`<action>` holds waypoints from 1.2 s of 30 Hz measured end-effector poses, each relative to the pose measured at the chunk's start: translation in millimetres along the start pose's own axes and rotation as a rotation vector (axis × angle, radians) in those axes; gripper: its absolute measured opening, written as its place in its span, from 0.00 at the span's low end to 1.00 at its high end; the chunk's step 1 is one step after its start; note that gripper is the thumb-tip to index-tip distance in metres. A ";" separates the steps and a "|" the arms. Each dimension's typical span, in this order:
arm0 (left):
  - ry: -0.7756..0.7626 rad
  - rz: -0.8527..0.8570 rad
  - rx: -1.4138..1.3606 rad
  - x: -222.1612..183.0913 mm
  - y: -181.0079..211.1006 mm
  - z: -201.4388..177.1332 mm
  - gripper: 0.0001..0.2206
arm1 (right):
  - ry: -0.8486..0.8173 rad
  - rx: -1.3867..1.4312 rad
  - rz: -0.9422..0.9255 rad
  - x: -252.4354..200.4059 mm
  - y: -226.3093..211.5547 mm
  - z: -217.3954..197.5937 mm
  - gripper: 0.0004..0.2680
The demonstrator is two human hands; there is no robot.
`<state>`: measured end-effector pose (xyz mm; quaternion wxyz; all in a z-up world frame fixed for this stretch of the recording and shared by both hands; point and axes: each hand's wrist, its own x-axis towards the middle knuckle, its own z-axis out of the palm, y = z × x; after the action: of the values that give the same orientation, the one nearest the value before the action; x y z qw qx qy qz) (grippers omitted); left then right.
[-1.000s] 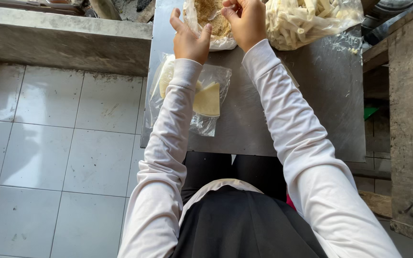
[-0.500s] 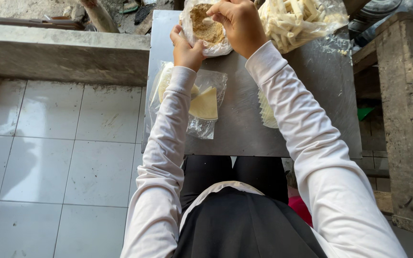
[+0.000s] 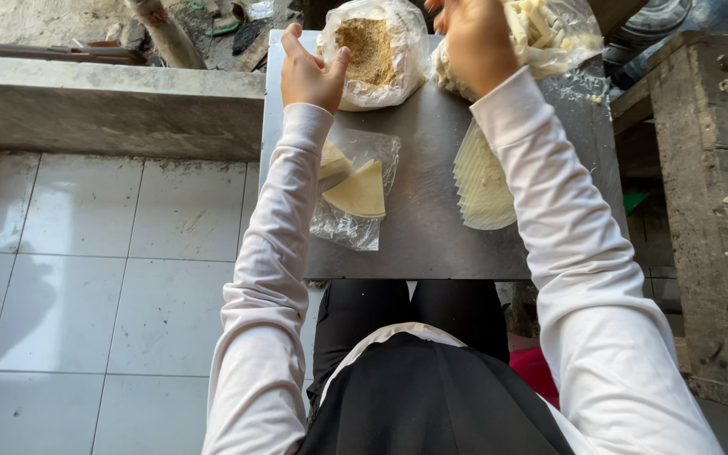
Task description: The person prepares multiple items by scooping a brown mixture from a bag onto dough wrappers and folding them into a triangle shape.
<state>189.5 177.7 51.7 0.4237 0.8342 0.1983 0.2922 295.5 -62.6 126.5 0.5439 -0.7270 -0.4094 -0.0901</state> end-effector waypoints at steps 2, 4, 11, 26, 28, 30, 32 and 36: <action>-0.069 -0.037 0.043 6.0 10.6 -2.5 0.34 | -0.065 -0.251 0.214 -14.7 14.9 14.8 0.08; -0.075 -0.028 0.066 11.7 8.8 0.1 0.30 | -0.076 -0.501 0.249 -30.6 32.7 30.0 0.11; 0.014 0.032 0.014 31.9 -23.1 36.5 0.19 | -0.116 -0.625 0.319 -36.1 48.0 43.0 0.13; -0.115 0.002 -0.367 65.4 -41.1 49.2 0.21 | 0.205 -0.007 0.355 26.1 63.1 64.7 0.05; -0.138 -0.052 -0.394 63.1 -37.0 49.9 0.21 | 0.124 0.045 0.285 33.2 52.9 62.1 0.06; -0.238 -0.364 -0.515 60.3 -36.6 49.9 0.21 | -0.028 0.324 0.185 26.1 49.5 50.8 0.07; -0.202 -0.306 -0.534 59.8 -47.4 39.7 0.21 | 0.097 0.110 0.288 32.9 48.6 57.6 0.08; -0.009 0.007 -0.578 70.6 -50.9 59.0 0.23 | -0.035 0.382 0.258 26.5 58.7 67.5 0.08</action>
<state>277.0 212.3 4.6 0.6436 0.6809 0.1021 0.3343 332.1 4.7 73.2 0.6714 -0.6586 -0.3321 0.0716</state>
